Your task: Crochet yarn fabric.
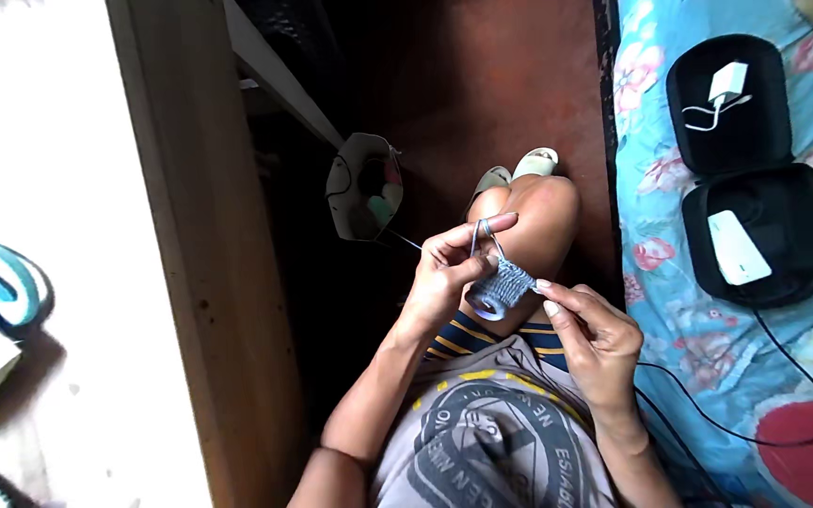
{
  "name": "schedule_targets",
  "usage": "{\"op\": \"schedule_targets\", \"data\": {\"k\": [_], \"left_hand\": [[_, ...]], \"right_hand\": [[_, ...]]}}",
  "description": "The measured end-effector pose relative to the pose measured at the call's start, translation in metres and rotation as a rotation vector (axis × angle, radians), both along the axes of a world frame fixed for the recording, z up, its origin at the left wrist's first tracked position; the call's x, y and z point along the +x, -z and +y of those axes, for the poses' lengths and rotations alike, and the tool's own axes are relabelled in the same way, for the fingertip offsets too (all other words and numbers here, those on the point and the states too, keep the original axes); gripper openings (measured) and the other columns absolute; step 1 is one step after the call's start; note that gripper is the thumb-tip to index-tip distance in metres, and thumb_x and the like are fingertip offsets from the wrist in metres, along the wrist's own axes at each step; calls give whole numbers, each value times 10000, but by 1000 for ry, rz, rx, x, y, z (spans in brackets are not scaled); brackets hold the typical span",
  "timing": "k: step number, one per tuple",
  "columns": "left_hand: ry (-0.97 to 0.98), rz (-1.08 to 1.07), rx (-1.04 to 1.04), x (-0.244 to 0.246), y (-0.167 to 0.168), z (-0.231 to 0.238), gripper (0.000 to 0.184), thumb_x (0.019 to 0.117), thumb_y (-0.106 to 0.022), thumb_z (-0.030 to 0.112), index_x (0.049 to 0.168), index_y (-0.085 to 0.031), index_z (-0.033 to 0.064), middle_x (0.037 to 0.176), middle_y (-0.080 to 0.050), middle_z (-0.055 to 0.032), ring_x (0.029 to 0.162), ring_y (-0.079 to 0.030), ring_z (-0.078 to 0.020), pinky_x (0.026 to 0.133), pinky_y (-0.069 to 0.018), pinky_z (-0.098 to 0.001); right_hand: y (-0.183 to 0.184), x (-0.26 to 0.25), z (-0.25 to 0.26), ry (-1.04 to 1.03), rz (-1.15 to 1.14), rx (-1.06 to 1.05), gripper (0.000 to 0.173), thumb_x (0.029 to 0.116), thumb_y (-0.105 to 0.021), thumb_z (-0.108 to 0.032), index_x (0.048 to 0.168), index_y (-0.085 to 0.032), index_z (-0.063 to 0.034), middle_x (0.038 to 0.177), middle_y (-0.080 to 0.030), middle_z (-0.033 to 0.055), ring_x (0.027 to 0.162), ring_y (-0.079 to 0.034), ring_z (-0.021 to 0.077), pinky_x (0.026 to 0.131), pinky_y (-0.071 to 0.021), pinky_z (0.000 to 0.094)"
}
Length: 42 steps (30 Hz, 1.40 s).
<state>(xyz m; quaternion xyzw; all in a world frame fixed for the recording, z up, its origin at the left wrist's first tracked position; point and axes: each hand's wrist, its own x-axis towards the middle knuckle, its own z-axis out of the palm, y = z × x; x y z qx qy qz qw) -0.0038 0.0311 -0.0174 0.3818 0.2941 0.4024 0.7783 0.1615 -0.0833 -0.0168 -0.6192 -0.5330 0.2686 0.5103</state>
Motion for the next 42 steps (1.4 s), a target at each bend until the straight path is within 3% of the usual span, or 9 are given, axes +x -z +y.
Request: {"op": "schedule_targets", "data": {"k": [3, 9, 14, 18, 21, 26, 30, 35, 42], "left_hand": [[12, 3, 1, -1, 0, 0, 403, 890, -512, -52, 1254, -678, -6, 799, -652, -3, 660, -599, -45, 627, -527, -199], [9, 139, 90, -2, -4, 0, 561, 884, -587, -97, 1435, -540, -7, 911, -699, -54, 731, -647, -77, 673, -560, -219], [-115, 230, 155, 6, -8, -6, 636, 866, -627, -131, 1476, -508, 6, 830, -717, -46, 667, -660, -80, 614, -568, -226], [-172, 346, 316, 12, -8, -14, 575, 841, -632, -120, 1406, -566, -34, 894, -730, -26, 742, -679, -64, 710, -593, -242], [-252, 362, 629, 19, 4, -20, 454, 848, -632, -95, 1302, -628, -89, 919, -741, -81, 803, -700, -78, 784, -602, -277], [-287, 266, 492, 19, -2, -22, 443, 878, -659, -71, 1312, -661, 20, 941, -755, -13, 847, -710, -71, 817, -603, -279], [-251, 154, 166, 18, -6, -17, 548, 842, -655, -108, 1368, -633, 46, 898, -757, -16, 771, -704, -85, 751, -600, -279], [-232, 81, 114, 18, -6, -12, 522, 857, -635, -133, 1358, -629, 13, 894, -753, -26, 768, -702, -81, 758, -598, -263], [-96, 72, 66, 4, -3, 1, 418, 888, -613, -100, 1290, -668, -1, 847, -717, -25, 710, -654, -63, 687, -568, -231]], "right_hand": [[3, 2, 2, -49, 206, -41, 213, 933, -606, 33, 1086, -754, 50, 975, -742, 41, 869, -662, -9, 807, -560, 144], [3, 1, 7, -28, 316, -134, 224, 916, -597, 50, 1088, -741, 51, 1009, -760, 38, 867, -688, -4, 792, -575, 153], [4, 0, 9, -7, 489, -188, 218, 914, -598, 46, 1093, -720, 18, 874, -721, -22, 661, -573, -34, 572, -458, 127], [1, -10, 12, 25, 100, -59, 174, 945, -612, -3, 1060, -729, 54, 955, -736, 50, 836, -661, -23, 771, -558, 126], [-3, -13, 19, 61, -44, -28, 154, 951, -615, -42, 1002, -742, 29, 898, -730, 67, 787, -649, -10, 732, -538, 129], [-9, -6, 24, -8, 605, -187, 189, 915, -608, 30, 1073, -615, -73, 822, -702, -39, 635, -582, -23, 555, -453, 132], [-1, -13, 16, 108, 87, -2, 112, 949, -620, 1, 1025, -672, 64, 920, -710, 45, 821, -661, -21, 755, -563, 127], [9, -16, 14, 228, -364, 159, 166, 985, -603, -43, 983, -761, 9, 852, -686, 126, 796, -656, 91, 728, -533, 161], [6, -9, 12, 185, -524, 172, 193, 972, -597, -22, 998, -789, -23, 802, -684, 127, 734, -651, 142, 656, -518, 212]]}}
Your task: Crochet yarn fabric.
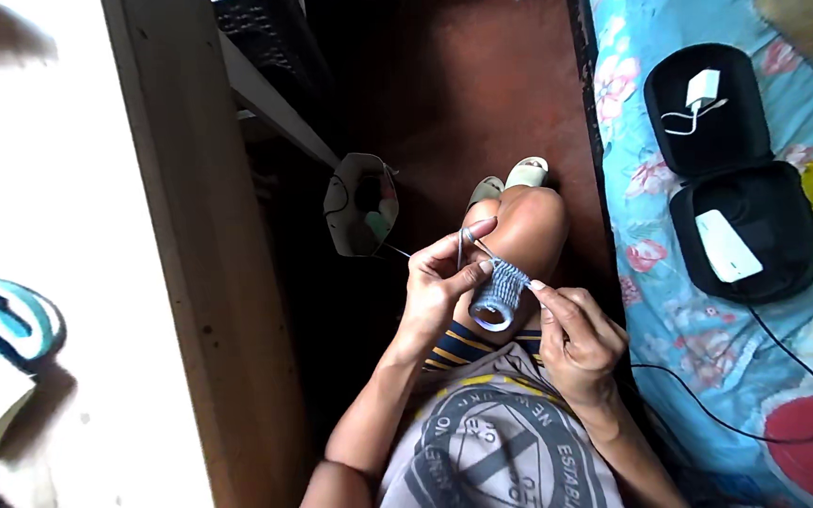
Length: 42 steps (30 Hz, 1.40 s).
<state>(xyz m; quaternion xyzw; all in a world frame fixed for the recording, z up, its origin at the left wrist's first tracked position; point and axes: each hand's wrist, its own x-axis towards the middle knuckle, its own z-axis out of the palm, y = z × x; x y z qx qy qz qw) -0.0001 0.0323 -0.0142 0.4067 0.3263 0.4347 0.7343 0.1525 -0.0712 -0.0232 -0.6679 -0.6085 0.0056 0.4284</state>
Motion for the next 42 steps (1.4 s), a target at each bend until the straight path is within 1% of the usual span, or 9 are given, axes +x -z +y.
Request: {"op": "schedule_targets", "data": {"k": [13, 19, 26, 30, 33, 35, 38, 40, 42], "left_hand": [[125, -141, -146, -8, 8, 7, 371, 901, -547, -68, 1234, -692, 8, 793, -670, -14, 667, -630, -61, 648, -558, -217], [85, -144, -127, -3, 7, 3, 364, 909, -545, -63, 1235, -690, 10, 801, -671, -17, 675, -626, -56, 658, -550, -209], [129, 44, 42, 7, 5, -10, 385, 902, -562, -109, 1259, -675, -19, 918, -725, -24, 764, -662, -49, 729, -574, -228], [201, 112, 7, -16, 14, 6, 127, 934, -631, 74, 931, -758, 67, 957, -732, -16, 853, -677, -68, 765, -572, -254], [391, 249, 95, -46, 19, 22, 218, 901, -677, 164, 688, -692, 117, 908, -727, 22, 760, -658, -29, 653, -550, -198], [477, 193, 141, -58, 23, 28, 300, 882, -703, 220, 598, -650, 138, 959, -747, 16, 856, -695, -54, 707, -573, -209], [409, -161, 228, -51, 31, 28, 264, 931, -709, 366, 739, -737, 186, 1136, -748, -50, 1244, -629, -256, 1103, -464, -426], [295, -228, 261, -32, 27, 22, 194, 919, -708, 338, 933, -796, 166, 1196, -732, -70, 1286, -599, -278, 1147, -416, -461], [252, -109, 277, -17, 19, 16, 326, 900, -740, 242, 1201, -750, 120, 1235, -717, -59, 1200, -646, -204, 1057, -504, -391]], "right_hand": [[0, 12, -3, -224, 699, -191, 195, 939, -615, 14, 1070, -758, 34, 940, -727, 29, 838, -656, -12, 769, -559, 134], [-3, 11, 4, -281, 1530, -424, 266, 932, -565, 38, 1115, -732, -57, 771, -689, -15, 528, -462, -58, 458, -338, 106], [-6, 12, 6, -332, 1307, -370, 360, 948, -554, 37, 1255, -716, -61, 1006, -755, 3, 660, -567, -54, 580, -456, 111], [-4, 20, 8, -346, 1299, -386, 316, 943, -592, 22, 1197, -749, -82, 955, -742, -32, 596, -483, -83, 536, -397, 95], [-2, 30, 7, -349, 1348, -421, 298, 933, -601, 19, 1163, -758, -85, 908, -738, -52, 565, -457, -97, 503, -364, 90], [-1, 33, 8, -367, 1359, -449, 289, 932, -601, 18, 1151, -762, -80, 900, -742, -56, 561, -459, -103, 502, -365, 84], [-1, 35, 9, -403, 1345, -489, 276, 931, -613, -3, 1143, -772, -77, 897, -744, -55, 585, -487, -95, 524, -389, 87], [-1, 34, 10, -422, 1336, -485, 275, 931, -610, -3, 1138, -776, -74, 894, -742, -49, 605, -508, -86, 543, -405, 89], [0, 32, 10, -424, 1304, -450, 279, 939, -595, 3, 1146, -771, -61, 902, -741, -41, 624, -523, -74, 562, -420, 97]]}}
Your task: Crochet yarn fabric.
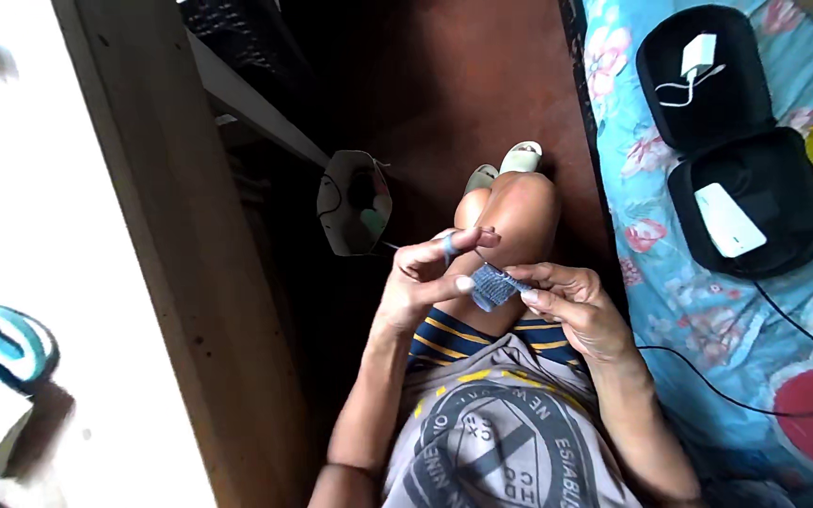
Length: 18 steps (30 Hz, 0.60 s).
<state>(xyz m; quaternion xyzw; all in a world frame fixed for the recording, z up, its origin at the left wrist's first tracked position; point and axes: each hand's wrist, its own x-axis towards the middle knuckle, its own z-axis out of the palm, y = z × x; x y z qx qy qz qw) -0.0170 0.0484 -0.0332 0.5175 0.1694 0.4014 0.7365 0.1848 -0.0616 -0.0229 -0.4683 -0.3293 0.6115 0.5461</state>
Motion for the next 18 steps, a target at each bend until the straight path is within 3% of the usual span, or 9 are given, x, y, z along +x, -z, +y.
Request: {"op": "schedule_targets", "data": {"k": [3, 8, 12, 18], "left_hand": [[-70, 172, 8, 15, -9, -9, 578, 882, -675, -20, 1441, -538, 25, 1139, -722, -60, 983, -690, -134, 899, -571, -312], [-194, 231, -51, 27, -15, -20, 746, 867, -636, -106, 1554, -400, 64, 956, -733, -27, 775, -685, -76, 722, -591, -247], [-225, 275, -48, 28, -14, -22, 785, 852, -650, -112, 1566, -362, 40, 943, -730, -22, 760, -680, -76, 717, -591, -250], [-257, 283, -64, 31, -14, -26, 819, 839, -655, -107, 1578, -342, 56, 919, -717, -4, 762, -677, -72, 730, -592, -253]], "right_hand": [[-1, -3, -2, 65, -129, 54, 296, 939, -568, 13, 1179, -732, -39, 902, -723, -40, 662, -558, -43, 598, -465, 125], [-6, -17, -5, 175, -452, 59, 159, 943, -571, -9, 1095, -611, -29, 826, -679, -54, 721, -632, -27, 677, -539, 138], [-2, -22, -7, 239, -665, 125, 110, 954, -593, -46, 1028, -643, 18, 833, -690, 2, 735, -632, -43, 691, -536, 117], [1, -24, -5, 268, -708, 166, 118, 956, -600, -57, 1008, -657, 33, 841, -694, 26, 742, -634, -42, 702, -538, 115]]}}
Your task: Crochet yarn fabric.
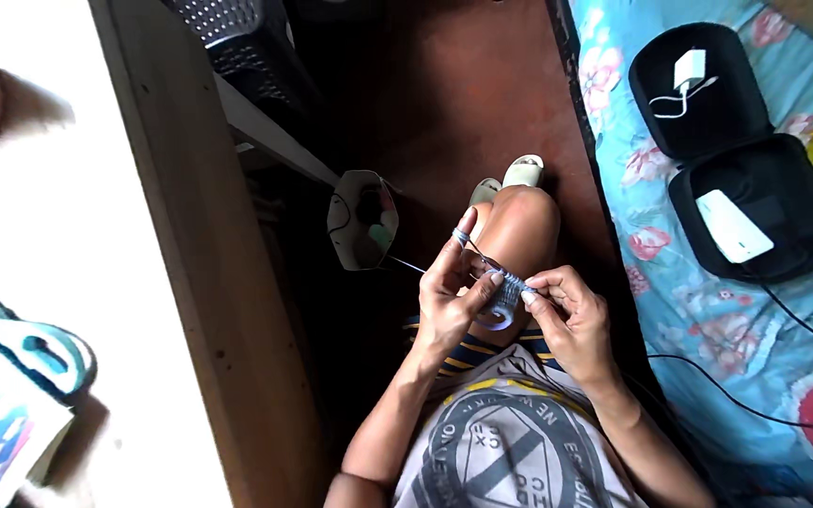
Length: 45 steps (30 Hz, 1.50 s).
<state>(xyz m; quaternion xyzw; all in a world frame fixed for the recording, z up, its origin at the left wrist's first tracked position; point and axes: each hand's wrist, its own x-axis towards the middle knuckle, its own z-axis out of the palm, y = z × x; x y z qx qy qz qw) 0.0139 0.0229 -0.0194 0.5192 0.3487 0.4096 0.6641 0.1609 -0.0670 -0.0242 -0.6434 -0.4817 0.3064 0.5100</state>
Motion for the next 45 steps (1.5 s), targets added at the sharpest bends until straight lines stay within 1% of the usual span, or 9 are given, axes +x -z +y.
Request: {"op": "schedule_targets", "data": {"k": [6, 9, 11, 15, 18, 27, 34, 38, 45], "left_hand": [[-157, 86, 391, 8, 14, -12, 564, 870, -660, -56, 1418, -565, 36, 920, -734, -27, 800, -688, -71, 762, -591, -267], [-206, 21, 450, 13, 16, -16, 432, 909, -664, -15, 1313, -649, 136, 936, -729, -2, 850, -690, -72, 814, -589, -272], [-214, -27, 286, 11, 8, -17, 528, 902, -679, -10, 1390, -624, 181, 966, -748, 35, 860, -701, -61, 832, -594, -285], [-200, -119, 17, 8, -1, -10, 640, 865, -672, -70, 1465, -544, 110, 957, -749, 24, 823, -704, -76, 792, -602, -289], [-174, -168, -59, 6, -2, -6, 640, 859, -659, -104, 1463, -541, 72, 910, -741, 10, 800, -700, -80, 776, -602, -284], [-40, -192, -200, -11, -5, 13, 570, 873, -615, -128, 1422, -581, 22, 856, -723, -28, 710, -666, -71, 700, -583, -248], [34, -249, -329, -16, 0, 17, 485, 891, -580, -97, 1364, -615, 6, 836, -695, -28, 677, -641, -61, 667, -570, -225], [61, -273, -376, -17, 1, 18, 450, 902, -563, -76, 1338, -632, 14, 818, -683, -24, 654, -634, -60, 640, -564, -217], [86, -197, -276, -17, -4, 18, 537, 902, -561, -113, 1426, -551, 2, 914, -673, -45, 731, -633, -71, 688, -561, -222]], "right_hand": [[-2, -6, 3, 27, -218, 62, 162, 971, -603, -103, 968, -720, 9, 848, -729, 81, 774, -678, 48, 728, -556, 182], [-15, -4, 7, -24, 290, -80, 118, 957, -594, -41, 1069, -629, -39, 836, -684, -32, 692, -616, -22, 624, -512, 131], [-14, -1, 8, -47, 584, -108, 183, 940, -579, 0, 1099, -601, -85, 797, -684, -42, 625, -574, -18, 548, -443, 135], [-3, -7, -1, 55, 43, 56, 141, 962, -614, -40, 1076, -635, 41, 900, -701, 30, 804, -654, -22, 741, -554, 126], [7, -10, -3, 148, -382, 188, 164, 985, -596, -66, 970, -733, 24, 854, -718, 124, 816, -680, 94, 765, -547, 182], [7, -3, -3, 117, -602, 238, 201, 978, -593, -35, 993, -793, -39, 828, -724, 129, 758, -689, 154, 674, -542, 225], [7, 6, -6, -15, -204, 109, 209, 979, -593, -62, 1037, -781, 9, 828, -691, 81, 753, -612, 2, 704, -498, 115], [4, 10, -6, -82, 85, 49, 206, 948, -591, 6, 1079, -745, 49, 993, -747, 48, 888, -677, -19, 809, -565, 132], [-3, 12, 2, -112, 777, -204, 221, 929, -575, 32, 1061, -719, -70, 764, -688, -34, 538, -490, -55, 467, -358, 101]]}}
